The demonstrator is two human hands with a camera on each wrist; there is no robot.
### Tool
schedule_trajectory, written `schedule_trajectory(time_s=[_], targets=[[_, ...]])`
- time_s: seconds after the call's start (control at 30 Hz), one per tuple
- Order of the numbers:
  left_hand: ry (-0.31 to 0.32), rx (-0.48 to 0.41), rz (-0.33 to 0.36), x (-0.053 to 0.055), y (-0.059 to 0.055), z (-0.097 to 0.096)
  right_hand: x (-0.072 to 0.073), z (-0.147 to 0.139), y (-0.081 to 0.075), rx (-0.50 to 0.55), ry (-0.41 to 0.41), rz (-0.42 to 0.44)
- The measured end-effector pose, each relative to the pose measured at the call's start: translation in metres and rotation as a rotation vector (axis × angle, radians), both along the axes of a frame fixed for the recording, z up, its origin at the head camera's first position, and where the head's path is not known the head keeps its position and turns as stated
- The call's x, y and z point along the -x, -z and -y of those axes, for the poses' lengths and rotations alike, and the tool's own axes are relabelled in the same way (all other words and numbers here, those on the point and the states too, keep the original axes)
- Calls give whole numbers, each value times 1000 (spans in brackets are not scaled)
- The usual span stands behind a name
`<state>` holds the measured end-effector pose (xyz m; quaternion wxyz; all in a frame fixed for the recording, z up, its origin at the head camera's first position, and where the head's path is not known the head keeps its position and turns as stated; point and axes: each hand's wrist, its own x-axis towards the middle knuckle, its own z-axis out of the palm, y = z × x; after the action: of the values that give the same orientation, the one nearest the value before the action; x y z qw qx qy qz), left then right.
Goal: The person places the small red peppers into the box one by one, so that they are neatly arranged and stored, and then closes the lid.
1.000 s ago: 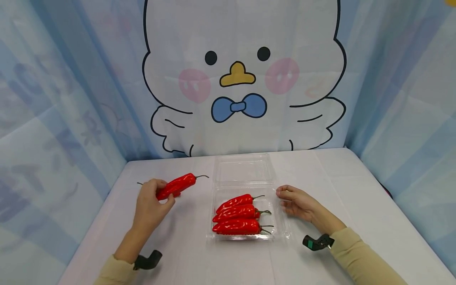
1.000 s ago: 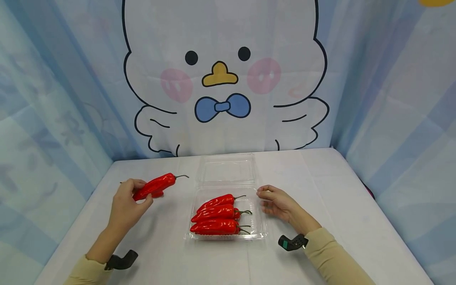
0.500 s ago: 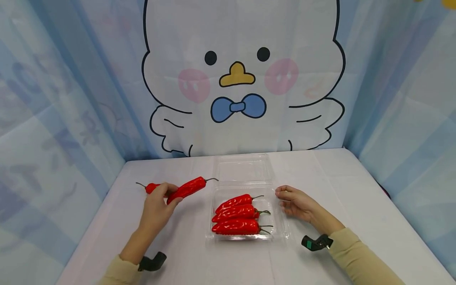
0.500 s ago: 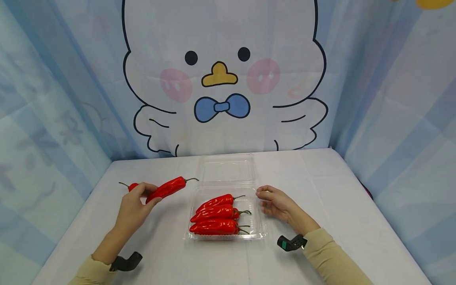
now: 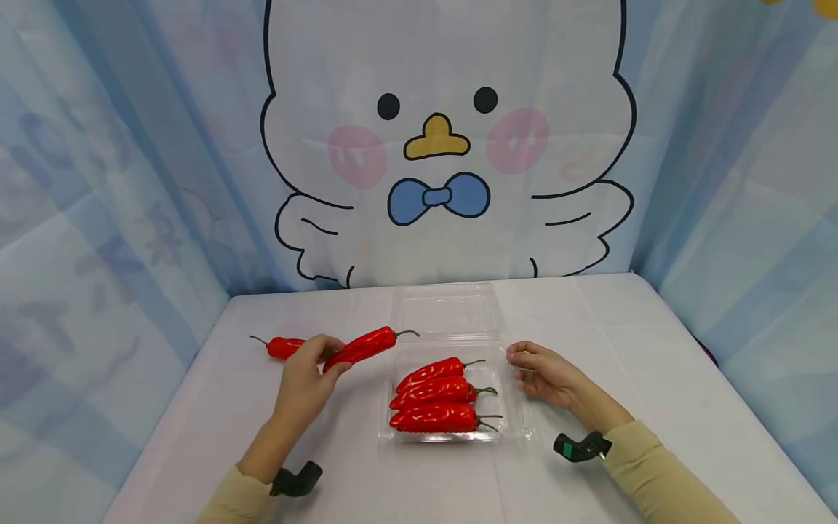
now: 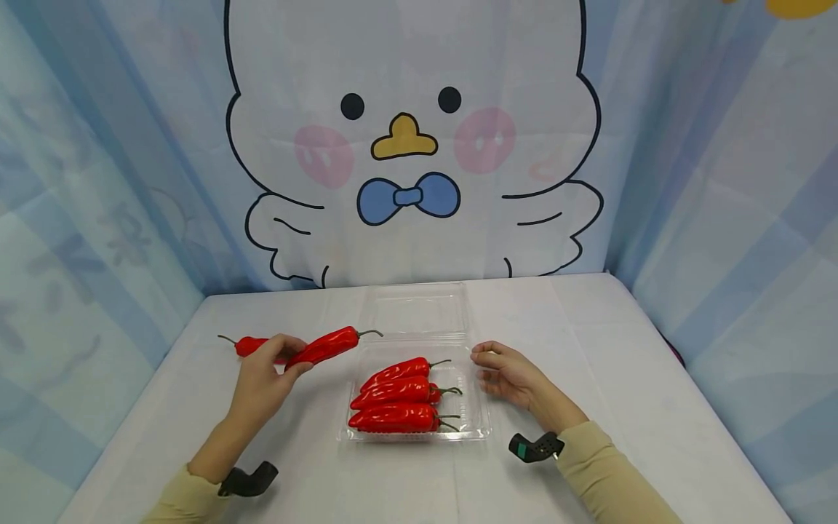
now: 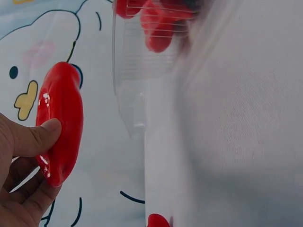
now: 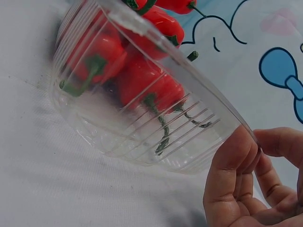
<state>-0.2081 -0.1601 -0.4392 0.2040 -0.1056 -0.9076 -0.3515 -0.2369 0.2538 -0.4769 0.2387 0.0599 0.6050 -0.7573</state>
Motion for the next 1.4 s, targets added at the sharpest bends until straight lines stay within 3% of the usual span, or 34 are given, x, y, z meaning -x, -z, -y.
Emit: schedule_trajectory(time_s=[1.07, 1.4], targets=[[180, 60, -1, -2, 11, -58, -1, -1, 0, 5, 4, -1], [245, 64, 55, 3, 16, -72, -2, 0, 0, 6, -2, -9]])
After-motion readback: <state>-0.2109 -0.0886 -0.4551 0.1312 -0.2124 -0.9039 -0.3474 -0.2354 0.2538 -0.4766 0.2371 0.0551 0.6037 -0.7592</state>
